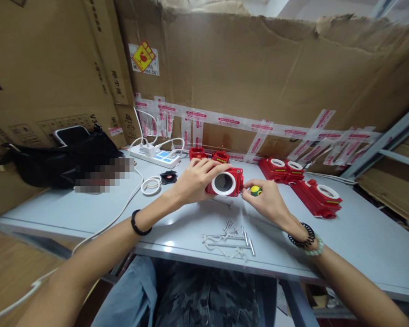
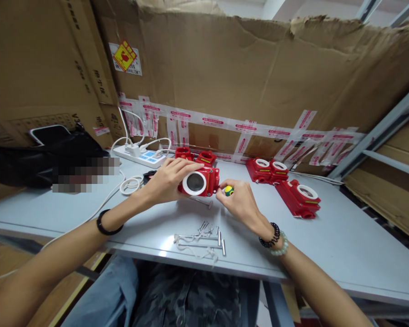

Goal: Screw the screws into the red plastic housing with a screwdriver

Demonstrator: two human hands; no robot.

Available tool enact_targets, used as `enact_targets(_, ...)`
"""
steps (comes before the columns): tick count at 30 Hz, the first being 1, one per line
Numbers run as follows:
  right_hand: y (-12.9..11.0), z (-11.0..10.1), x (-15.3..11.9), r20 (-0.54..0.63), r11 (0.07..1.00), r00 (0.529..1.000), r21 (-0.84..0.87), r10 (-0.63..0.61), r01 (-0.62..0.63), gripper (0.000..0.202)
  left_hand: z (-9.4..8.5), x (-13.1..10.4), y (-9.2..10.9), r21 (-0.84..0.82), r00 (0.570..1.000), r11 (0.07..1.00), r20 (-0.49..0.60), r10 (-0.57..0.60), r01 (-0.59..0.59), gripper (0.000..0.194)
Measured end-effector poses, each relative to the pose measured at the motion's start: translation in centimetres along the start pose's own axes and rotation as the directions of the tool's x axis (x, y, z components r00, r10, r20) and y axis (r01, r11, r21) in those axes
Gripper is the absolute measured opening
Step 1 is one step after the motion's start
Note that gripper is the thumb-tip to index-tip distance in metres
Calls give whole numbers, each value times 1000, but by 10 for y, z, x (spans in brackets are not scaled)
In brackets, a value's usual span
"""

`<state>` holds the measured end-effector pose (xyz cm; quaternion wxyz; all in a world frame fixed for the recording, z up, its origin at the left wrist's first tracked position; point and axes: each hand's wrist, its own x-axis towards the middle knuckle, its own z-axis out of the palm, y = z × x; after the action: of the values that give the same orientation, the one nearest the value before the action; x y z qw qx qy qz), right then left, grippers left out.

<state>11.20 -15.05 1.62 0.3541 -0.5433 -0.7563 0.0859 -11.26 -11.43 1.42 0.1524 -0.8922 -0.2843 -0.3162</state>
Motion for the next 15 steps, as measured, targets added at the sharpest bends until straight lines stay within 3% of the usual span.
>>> enact_targets(5,4,5,-3,-32,995,999,-99,-23,20,13,-2,0,-3,-68,997,996,61,-57,61,68)
enact_targets(10,10,6,2,-59,960,992,-265,-113,94,9,-9,-3,-19,-130,970,980,210,-123,152,67)
enact_targets(15,12,18,8,213,939,954,-227,-212,259,6,-20,-3,-36,-102,950,946,84,-300,308,64)
